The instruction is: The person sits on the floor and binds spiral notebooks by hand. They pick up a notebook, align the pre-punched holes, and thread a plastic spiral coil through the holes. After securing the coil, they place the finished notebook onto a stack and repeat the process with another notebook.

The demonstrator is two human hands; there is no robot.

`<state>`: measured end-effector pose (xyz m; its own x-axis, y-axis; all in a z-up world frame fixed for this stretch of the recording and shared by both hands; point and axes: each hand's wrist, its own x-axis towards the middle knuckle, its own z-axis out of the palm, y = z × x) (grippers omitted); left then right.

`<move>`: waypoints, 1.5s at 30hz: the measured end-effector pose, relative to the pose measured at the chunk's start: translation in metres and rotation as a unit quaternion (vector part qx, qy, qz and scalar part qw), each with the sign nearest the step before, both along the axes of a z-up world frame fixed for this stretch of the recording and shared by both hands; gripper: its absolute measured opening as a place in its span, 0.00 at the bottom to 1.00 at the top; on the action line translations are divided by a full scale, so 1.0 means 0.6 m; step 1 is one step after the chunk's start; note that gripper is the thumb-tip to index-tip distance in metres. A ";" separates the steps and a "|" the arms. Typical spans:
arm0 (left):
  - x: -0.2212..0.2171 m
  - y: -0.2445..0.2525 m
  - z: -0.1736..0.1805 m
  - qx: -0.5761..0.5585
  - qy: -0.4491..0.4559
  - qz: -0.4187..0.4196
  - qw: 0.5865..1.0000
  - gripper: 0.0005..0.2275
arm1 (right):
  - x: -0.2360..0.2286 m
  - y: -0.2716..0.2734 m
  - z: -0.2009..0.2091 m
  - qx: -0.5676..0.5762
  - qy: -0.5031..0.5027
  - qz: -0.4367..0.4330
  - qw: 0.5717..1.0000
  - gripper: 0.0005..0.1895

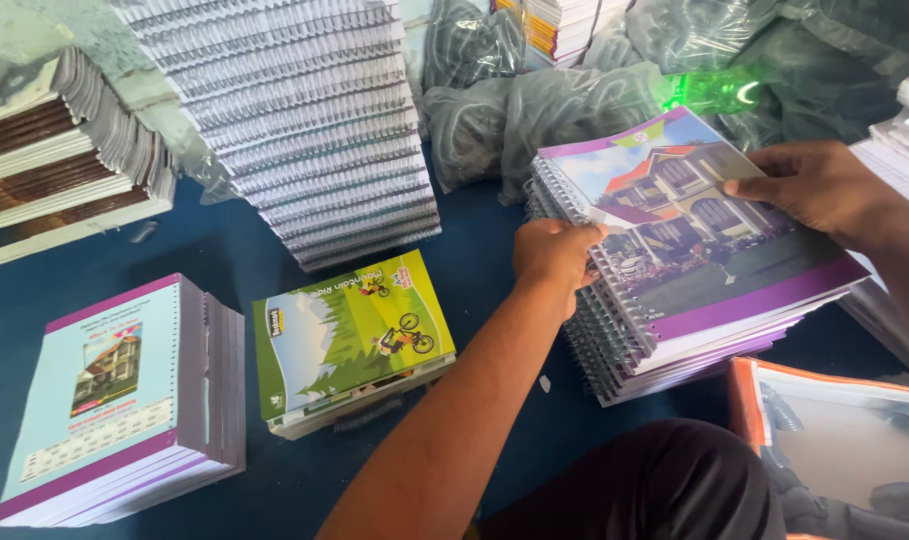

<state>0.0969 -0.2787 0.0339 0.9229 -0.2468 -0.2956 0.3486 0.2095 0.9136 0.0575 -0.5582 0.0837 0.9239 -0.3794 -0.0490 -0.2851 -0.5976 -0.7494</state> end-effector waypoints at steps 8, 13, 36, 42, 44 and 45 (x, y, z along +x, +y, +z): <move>0.005 -0.001 -0.013 -0.029 0.008 0.004 1.000 0.08 | 0.009 -0.011 -0.014 -0.248 0.007 0.023 0.969 0.29; 0.005 -0.003 -0.014 -0.028 0.015 0.011 0.999 0.07 | 0.009 -0.019 -0.028 -0.291 -0.041 0.040 0.955 0.30; -0.032 0.147 -0.062 0.084 -0.057 0.037 0.994 0.26 | -0.035 0.037 0.006 -0.203 -0.250 0.061 0.945 0.14; -0.063 0.367 -0.071 0.143 -0.105 0.037 0.983 0.15 | -0.051 0.170 0.070 -0.090 -0.310 0.127 0.938 0.09; -0.073 0.433 -0.075 0.179 -0.100 0.068 0.976 0.14 | -0.058 0.218 0.077 -0.080 -0.303 0.162 0.936 0.08; -0.080 0.463 -0.079 0.205 -0.116 0.081 0.968 0.13 | -0.060 0.246 0.076 -0.075 -0.299 0.181 0.934 0.08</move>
